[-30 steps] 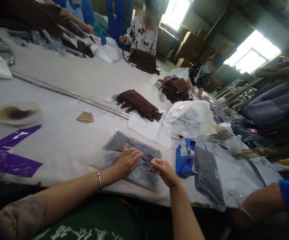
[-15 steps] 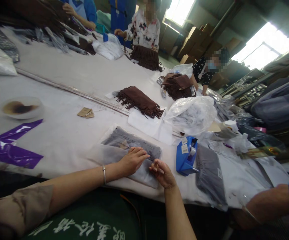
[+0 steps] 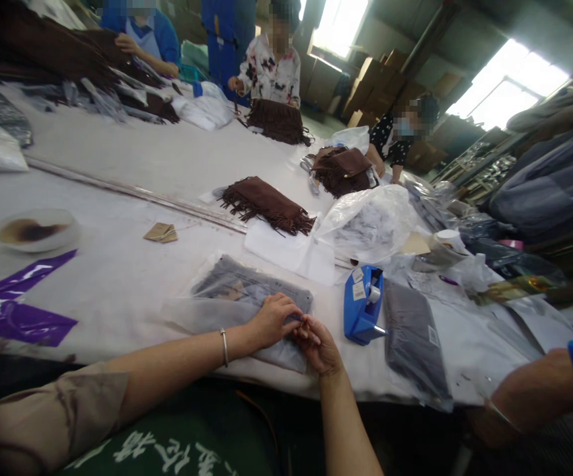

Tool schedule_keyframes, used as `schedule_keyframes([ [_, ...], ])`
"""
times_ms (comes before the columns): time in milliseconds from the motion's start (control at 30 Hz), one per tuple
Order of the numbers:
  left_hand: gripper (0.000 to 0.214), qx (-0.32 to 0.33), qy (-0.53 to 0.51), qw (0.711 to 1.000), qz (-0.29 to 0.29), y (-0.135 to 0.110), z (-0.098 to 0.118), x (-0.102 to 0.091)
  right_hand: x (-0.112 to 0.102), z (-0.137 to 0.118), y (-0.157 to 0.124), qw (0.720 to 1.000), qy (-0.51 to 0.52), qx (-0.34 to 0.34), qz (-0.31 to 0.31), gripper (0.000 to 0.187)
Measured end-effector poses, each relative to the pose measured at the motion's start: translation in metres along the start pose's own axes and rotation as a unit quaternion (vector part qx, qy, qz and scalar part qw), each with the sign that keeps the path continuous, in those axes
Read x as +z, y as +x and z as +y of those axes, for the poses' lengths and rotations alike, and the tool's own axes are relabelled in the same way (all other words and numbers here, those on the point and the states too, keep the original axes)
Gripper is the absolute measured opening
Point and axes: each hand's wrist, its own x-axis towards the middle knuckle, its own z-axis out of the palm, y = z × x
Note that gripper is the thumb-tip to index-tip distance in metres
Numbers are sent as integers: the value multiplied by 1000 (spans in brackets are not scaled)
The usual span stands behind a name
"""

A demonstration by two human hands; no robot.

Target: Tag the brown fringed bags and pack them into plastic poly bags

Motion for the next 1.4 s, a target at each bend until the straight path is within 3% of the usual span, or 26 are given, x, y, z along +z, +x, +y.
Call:
schedule_keyframes([
  [200, 11, 1, -12, 1000, 2, 3, 0, 2, 0, 0, 0, 1000, 6, -1, 0, 17],
  [533, 2, 4, -53, 999, 12, 1, -3, -10, 1, 0, -1, 1000, 1, -3, -2, 15],
  [833, 28, -38, -66, 995, -70, 7, 4, -6, 4, 0, -2, 1000, -9, -5, -3, 14],
  [1000, 22, -100, -70, 991, -53, 7, 6, -10, 6, -1, -3, 1000, -11, -9, -6, 17],
  [1267, 11, -115, -56, 991, -36, -6, 10, -28, 10, -2, -4, 999, -34, -4, -7, 17],
  [1400, 13, -169, -120, 975, -78, -17, 14, -34, 17, -5, -6, 998, -64, 3, -10, 19],
])
